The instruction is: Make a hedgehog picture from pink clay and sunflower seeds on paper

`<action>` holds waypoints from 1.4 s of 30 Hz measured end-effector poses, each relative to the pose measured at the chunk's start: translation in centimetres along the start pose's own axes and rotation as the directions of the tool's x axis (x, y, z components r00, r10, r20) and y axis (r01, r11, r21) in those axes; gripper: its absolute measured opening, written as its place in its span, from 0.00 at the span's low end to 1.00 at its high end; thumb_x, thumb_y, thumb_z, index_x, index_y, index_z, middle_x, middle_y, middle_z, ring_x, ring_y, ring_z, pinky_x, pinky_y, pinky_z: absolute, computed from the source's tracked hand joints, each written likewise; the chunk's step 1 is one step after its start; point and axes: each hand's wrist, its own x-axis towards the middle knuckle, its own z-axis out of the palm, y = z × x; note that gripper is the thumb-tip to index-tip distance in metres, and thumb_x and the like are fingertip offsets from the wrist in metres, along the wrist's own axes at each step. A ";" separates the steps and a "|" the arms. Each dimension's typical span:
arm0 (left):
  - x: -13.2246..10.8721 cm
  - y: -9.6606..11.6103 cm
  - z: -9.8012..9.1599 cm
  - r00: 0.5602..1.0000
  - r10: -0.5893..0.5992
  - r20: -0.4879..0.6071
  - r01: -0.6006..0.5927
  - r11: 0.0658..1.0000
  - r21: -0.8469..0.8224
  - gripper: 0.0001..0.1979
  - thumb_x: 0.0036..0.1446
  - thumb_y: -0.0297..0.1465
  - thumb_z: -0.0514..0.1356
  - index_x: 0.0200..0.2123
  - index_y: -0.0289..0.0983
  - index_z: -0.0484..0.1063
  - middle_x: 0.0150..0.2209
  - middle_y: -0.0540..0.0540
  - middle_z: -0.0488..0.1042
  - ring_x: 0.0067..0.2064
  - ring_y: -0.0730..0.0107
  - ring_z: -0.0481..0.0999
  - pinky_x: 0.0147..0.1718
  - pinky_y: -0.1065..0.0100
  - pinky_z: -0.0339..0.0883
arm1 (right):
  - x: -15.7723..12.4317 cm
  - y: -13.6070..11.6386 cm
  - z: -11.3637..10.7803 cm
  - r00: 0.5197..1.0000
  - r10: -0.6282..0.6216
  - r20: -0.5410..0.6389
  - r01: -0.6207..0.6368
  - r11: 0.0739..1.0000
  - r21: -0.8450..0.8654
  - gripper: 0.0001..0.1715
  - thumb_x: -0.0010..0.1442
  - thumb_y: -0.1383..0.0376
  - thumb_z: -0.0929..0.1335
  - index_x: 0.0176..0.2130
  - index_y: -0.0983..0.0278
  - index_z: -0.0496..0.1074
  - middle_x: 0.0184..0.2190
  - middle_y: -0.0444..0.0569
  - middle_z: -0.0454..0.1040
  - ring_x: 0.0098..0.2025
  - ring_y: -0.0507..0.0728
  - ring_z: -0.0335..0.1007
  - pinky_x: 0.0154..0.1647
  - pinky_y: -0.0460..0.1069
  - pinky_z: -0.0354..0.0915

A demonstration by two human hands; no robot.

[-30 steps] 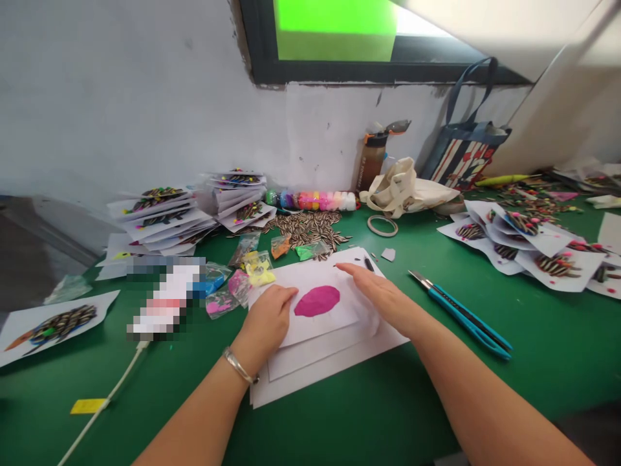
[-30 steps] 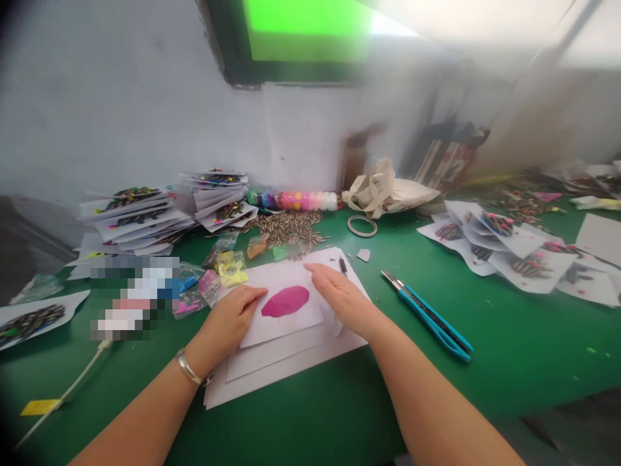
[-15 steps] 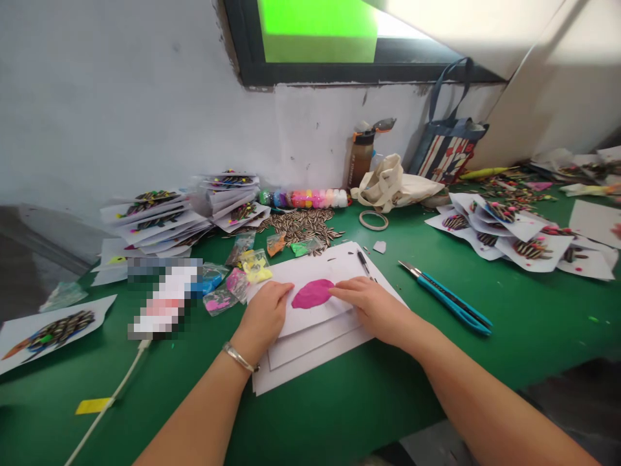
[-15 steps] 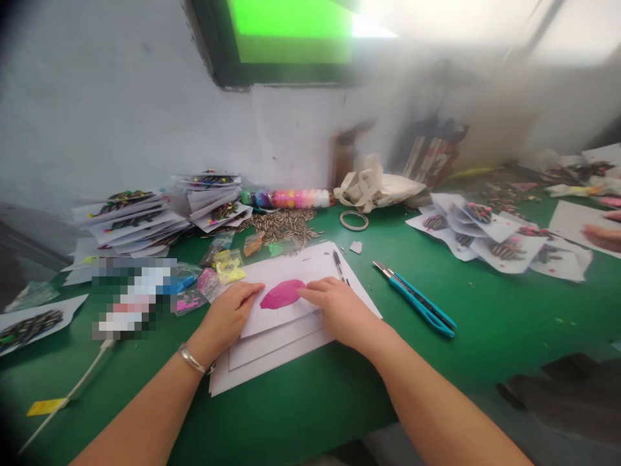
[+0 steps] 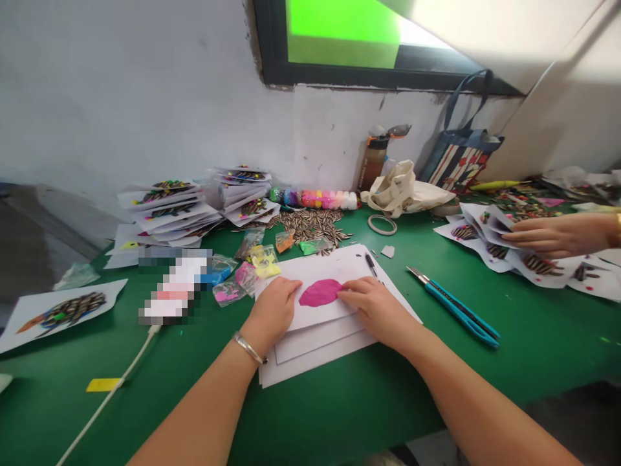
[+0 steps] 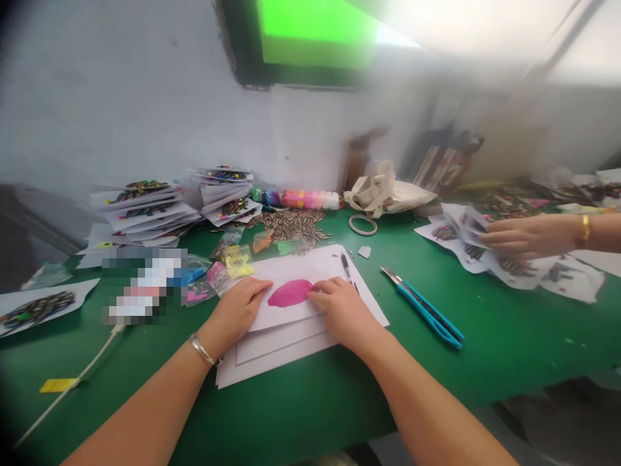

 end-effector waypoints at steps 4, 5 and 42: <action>0.0 -0.2 0.0 1.000 -0.018 0.010 0.018 1.000 -0.009 0.17 0.58 0.23 0.49 0.45 0.35 0.74 0.41 0.41 0.76 0.44 0.63 0.73 0.46 0.62 0.66 | 0.0 -0.9 -0.4 0.996 0.065 -0.067 -0.063 0.998 0.029 0.32 0.54 0.80 0.57 0.52 0.61 0.70 0.49 0.52 0.71 0.48 0.58 0.65 0.49 0.54 0.64; 0.0 -0.2 0.0 1.000 -0.023 0.013 0.023 1.000 -0.009 0.17 0.58 0.23 0.49 0.45 0.35 0.74 0.42 0.42 0.76 0.44 0.64 0.73 0.46 0.63 0.66 | 0.1 -1.4 -0.7 0.995 0.061 -0.081 -0.061 0.998 0.003 0.31 0.54 0.79 0.58 0.52 0.61 0.70 0.49 0.52 0.71 0.49 0.59 0.64 0.51 0.56 0.62; -0.2 -0.4 -0.4 0.996 -0.082 -0.021 0.081 0.996 -0.036 0.18 0.55 0.21 0.50 0.44 0.36 0.75 0.43 0.42 0.77 0.45 0.64 0.74 0.46 0.63 0.66 | 4.3 -5.4 0.7 0.989 0.022 0.147 0.000 0.989 -0.147 0.23 0.63 0.48 0.58 0.48 0.52 0.73 0.62 0.49 0.59 0.65 0.68 0.44 0.61 0.71 0.35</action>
